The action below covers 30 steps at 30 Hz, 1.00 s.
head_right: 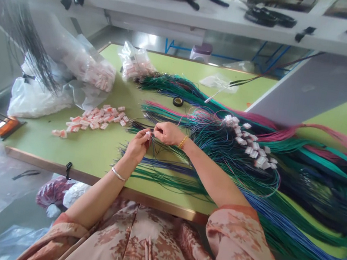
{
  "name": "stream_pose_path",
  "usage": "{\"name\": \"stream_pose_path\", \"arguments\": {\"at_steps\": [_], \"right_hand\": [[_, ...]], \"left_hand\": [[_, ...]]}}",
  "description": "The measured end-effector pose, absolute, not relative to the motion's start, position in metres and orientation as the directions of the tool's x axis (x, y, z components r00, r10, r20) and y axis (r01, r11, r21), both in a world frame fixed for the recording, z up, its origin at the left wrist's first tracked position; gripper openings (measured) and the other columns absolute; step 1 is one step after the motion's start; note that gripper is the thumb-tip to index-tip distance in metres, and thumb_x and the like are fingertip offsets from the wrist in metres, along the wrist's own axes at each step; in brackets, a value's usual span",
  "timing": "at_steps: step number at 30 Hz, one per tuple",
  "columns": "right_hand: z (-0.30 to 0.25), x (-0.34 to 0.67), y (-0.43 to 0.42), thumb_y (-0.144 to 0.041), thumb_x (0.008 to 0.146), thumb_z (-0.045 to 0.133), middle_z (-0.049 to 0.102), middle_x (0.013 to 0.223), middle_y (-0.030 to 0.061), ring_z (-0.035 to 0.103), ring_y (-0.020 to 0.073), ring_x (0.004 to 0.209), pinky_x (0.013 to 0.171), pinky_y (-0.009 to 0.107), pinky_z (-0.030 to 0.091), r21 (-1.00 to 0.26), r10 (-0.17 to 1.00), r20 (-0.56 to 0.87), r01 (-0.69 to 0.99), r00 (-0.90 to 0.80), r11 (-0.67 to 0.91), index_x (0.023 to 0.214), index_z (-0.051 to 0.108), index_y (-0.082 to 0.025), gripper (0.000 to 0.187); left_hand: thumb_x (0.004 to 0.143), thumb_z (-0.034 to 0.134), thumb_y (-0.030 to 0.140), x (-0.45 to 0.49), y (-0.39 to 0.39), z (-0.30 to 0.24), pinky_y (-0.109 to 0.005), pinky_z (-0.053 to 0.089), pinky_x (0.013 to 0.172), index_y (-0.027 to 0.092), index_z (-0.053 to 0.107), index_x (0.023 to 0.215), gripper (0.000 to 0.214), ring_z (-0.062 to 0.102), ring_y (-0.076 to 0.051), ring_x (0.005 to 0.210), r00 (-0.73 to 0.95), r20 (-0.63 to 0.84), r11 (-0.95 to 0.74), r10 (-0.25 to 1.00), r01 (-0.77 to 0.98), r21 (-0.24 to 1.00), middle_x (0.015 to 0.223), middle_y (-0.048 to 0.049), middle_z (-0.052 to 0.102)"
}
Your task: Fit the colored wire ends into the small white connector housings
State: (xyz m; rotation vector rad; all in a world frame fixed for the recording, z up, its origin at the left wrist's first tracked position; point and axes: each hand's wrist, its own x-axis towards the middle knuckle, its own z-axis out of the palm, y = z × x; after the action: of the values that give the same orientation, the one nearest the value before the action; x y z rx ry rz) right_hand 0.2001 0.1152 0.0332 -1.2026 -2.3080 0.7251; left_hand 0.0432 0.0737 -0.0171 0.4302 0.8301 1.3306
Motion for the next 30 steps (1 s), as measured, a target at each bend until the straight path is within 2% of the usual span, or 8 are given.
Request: {"name": "stream_pose_path", "arguments": {"at_steps": [7, 15, 20, 23, 30], "right_hand": [[0.035, 0.199, 0.114, -0.027, 0.081, 0.052, 0.064, 0.068, 0.003, 0.046, 0.0106, 0.058, 0.057, 0.022, 0.029, -0.546, 0.841, 0.117, 0.673, -0.529, 0.499, 0.077, 0.067, -0.014, 0.021], [0.035, 0.198, 0.111, -0.027, 0.083, 0.052, 0.067, 0.073, 0.0041, 0.048, 0.0116, 0.061, 0.059, 0.023, 0.029, -0.493, 0.834, 0.116, 0.698, -0.539, 0.52, 0.081, 0.067, -0.014, 0.021], [0.034, 0.196, 0.105, -0.023, 0.084, 0.051, 0.069, 0.081, 0.0068, 0.054, 0.0145, 0.067, 0.062, 0.026, 0.029, -0.358, 0.831, 0.106, 0.759, -0.546, 0.545, 0.083, 0.067, -0.014, 0.018], [0.034, 0.199, 0.102, -0.025, 0.087, 0.05, 0.07, 0.087, 0.0084, 0.057, 0.0166, 0.074, 0.067, 0.028, 0.03, -0.276, 0.797, 0.157, 0.749, -0.583, 0.603, 0.087, 0.067, -0.015, 0.02], [0.023, 0.199, 0.101, -0.023, 0.084, 0.05, 0.068, 0.08, 0.0058, 0.055, 0.0159, 0.07, 0.068, 0.028, 0.03, -0.298, 0.81, 0.196, 0.753, -0.553, 0.587, 0.082, 0.064, -0.016, 0.016]], "left_hand": [[0.062, 0.079, 0.016, 0.042, 0.074, -0.019, -0.02, 0.042, 0.069, 0.018, 0.068, 0.085, 0.025, 0.054, -0.005, 0.065, 0.025, -0.273, 0.223, 0.962, -0.652, 0.725, 0.077, 0.0024, 0.065], [0.06, 0.082, 0.023, 0.044, 0.071, -0.021, -0.023, 0.044, 0.073, 0.017, 0.069, 0.086, 0.03, 0.058, -0.007, 0.068, -0.023, -0.264, 0.201, 0.964, -0.584, 0.787, 0.077, 0.0007, 0.067], [0.059, 0.083, 0.025, 0.049, 0.07, -0.021, -0.026, 0.043, 0.073, 0.016, 0.07, 0.082, 0.028, 0.057, -0.009, 0.066, -0.065, -0.252, 0.195, 0.966, -0.46, 0.866, 0.07, 0.0006, 0.066], [0.057, 0.083, 0.025, 0.05, 0.071, -0.02, -0.026, 0.043, 0.072, 0.016, 0.07, 0.081, 0.03, 0.057, -0.009, 0.067, -0.07, -0.267, 0.201, 0.961, -0.483, 0.852, 0.073, -0.0001, 0.067], [0.052, 0.084, 0.025, 0.048, 0.072, -0.019, -0.026, 0.042, 0.071, 0.016, 0.07, 0.079, 0.032, 0.058, -0.009, 0.067, -0.071, -0.283, 0.209, 0.956, -0.51, 0.834, 0.073, -0.001, 0.068]]}}
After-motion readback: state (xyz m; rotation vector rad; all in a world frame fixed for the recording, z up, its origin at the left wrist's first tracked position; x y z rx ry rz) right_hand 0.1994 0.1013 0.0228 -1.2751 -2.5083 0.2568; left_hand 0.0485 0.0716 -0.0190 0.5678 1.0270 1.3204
